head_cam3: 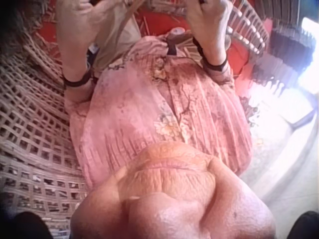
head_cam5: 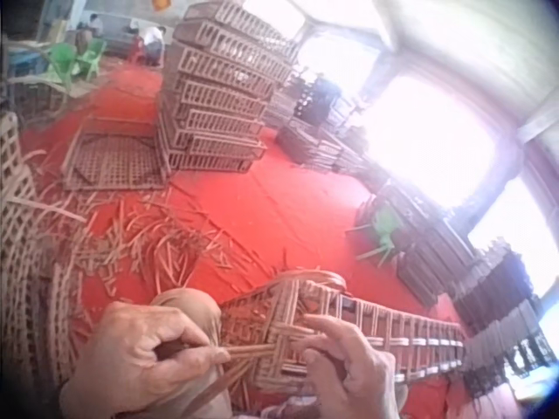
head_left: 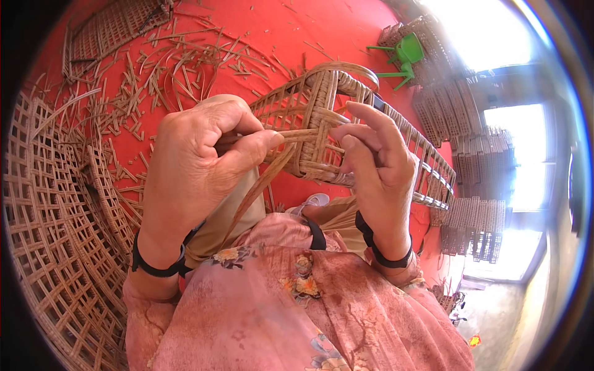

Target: Weaving thin bamboo or wood strips around a rectangular frame to create furniture components.

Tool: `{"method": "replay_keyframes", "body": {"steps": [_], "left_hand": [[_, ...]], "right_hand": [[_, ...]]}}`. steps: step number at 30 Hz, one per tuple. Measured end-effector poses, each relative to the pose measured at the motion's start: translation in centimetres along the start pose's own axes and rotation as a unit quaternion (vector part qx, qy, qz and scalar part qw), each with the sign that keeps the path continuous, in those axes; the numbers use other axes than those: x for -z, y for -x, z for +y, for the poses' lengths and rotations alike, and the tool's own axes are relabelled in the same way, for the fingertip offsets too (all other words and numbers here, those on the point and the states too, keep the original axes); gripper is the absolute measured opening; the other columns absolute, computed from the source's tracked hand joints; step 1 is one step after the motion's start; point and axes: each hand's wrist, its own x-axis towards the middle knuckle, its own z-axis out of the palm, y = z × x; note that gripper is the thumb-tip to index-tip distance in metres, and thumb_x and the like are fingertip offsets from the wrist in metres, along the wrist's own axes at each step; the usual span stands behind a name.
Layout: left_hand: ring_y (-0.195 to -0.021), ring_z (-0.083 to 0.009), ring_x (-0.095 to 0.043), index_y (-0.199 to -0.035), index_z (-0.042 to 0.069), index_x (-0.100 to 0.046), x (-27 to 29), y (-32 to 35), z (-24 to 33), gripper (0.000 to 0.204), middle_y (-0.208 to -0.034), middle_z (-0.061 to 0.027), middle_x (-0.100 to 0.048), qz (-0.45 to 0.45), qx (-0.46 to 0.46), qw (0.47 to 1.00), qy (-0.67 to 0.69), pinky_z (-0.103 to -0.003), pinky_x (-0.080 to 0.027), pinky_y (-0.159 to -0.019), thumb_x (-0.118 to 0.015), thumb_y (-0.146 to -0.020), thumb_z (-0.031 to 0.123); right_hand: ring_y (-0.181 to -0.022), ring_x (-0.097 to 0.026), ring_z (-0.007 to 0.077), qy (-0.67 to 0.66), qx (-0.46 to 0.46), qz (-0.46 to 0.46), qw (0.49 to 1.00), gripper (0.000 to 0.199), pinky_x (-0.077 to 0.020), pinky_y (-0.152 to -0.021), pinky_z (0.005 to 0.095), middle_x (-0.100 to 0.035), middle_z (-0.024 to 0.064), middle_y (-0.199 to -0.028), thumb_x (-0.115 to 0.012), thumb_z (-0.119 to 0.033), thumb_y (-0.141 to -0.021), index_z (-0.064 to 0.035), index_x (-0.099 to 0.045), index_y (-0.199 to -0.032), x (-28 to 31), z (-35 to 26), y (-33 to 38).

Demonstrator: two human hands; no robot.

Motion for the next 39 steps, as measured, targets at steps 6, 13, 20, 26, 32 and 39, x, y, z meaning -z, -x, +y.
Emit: {"method": "replay_keyframes", "body": {"steps": [6,13,20,26,32,39], "left_hand": [[-0.061,-0.0050,-0.055,-0.083,-0.003,-0.074,0.5,-0.7,0.8,0.009,-0.071,-0.0041,-0.067,-0.046,-0.032,0.997,-0.059,-0.024,-0.042,-0.055,-0.075,-0.085,0.005],[-0.059,-0.0107,-0.058,-0.084,-0.004,-0.073,0.6,-1.7,1.3,0.009,-0.071,-0.0078,-0.067,-0.082,-0.034,0.994,-0.065,-0.027,-0.044,-0.054,-0.075,-0.084,0.005],[-0.057,-0.0097,-0.055,-0.086,-0.004,-0.074,-0.1,-2.1,1.1,0.008,-0.067,-0.0074,-0.064,-0.064,-0.106,0.987,-0.101,-0.027,-0.041,-0.053,-0.073,-0.083,0.003],[-0.058,-0.0064,-0.052,-0.085,-0.004,-0.074,0.4,-2.3,1.1,0.008,-0.067,-0.0054,-0.064,-0.054,-0.089,0.989,-0.102,-0.025,-0.039,-0.052,-0.072,-0.085,0.003],[-0.056,-0.0115,-0.055,-0.081,-0.004,-0.072,-0.5,-1.4,1.2,0.011,-0.066,-0.0080,-0.063,-0.021,-0.044,0.996,-0.072,-0.028,-0.042,-0.052,-0.073,-0.085,0.007],[-0.060,-0.0073,-0.056,-0.079,-0.006,-0.070,-1.5,0.1,1.4,0.012,-0.067,-0.0053,-0.063,0.046,0.008,0.999,0.026,-0.026,-0.043,-0.053,-0.073,-0.086,0.004]], "right_hand": [[-0.065,-0.067,0.0151,0.059,0.014,-0.014,0.998,0.031,-0.0525,-0.062,0.0299,-0.075,0.0133,-0.092,-0.056,-0.001,-0.096,-0.0018,-0.059,-0.126,-0.1,-0.3,0.1],[-0.066,-0.070,0.0216,0.074,0.030,-0.021,0.997,0.033,-0.0527,-0.062,0.0327,-0.074,0.0145,-0.091,-0.055,0.000,-0.094,-0.0029,-0.058,-0.127,-0.1,-0.1,0.0],[-0.067,-0.070,0.0237,0.085,0.038,-0.017,0.995,0.033,-0.0529,-0.063,0.0339,-0.074,0.0141,-0.092,-0.055,0.000,-0.094,-0.0031,-0.058,-0.127,-0.2,0.0,0.1],[-0.072,-0.071,0.0265,0.085,0.029,-0.022,0.996,0.034,-0.0538,-0.066,0.0353,-0.073,0.0149,-0.092,-0.055,0.000,-0.094,-0.0031,-0.058,-0.127,-0.2,-0.3,-0.1],[-0.062,-0.052,0.0021,0.066,0.054,0.007,0.996,0.036,-0.0445,-0.057,0.0210,-0.075,0.0043,-0.090,-0.058,0.004,-0.093,-0.0023,-0.063,-0.127,-0.5,0.5,0.1],[-0.063,-0.051,0.0016,0.065,0.070,0.015,0.995,0.036,-0.0440,-0.058,0.0207,-0.075,0.0039,-0.089,-0.058,0.005,-0.092,-0.0026,-0.064,-0.127,-0.7,0.7,0.1]]}}
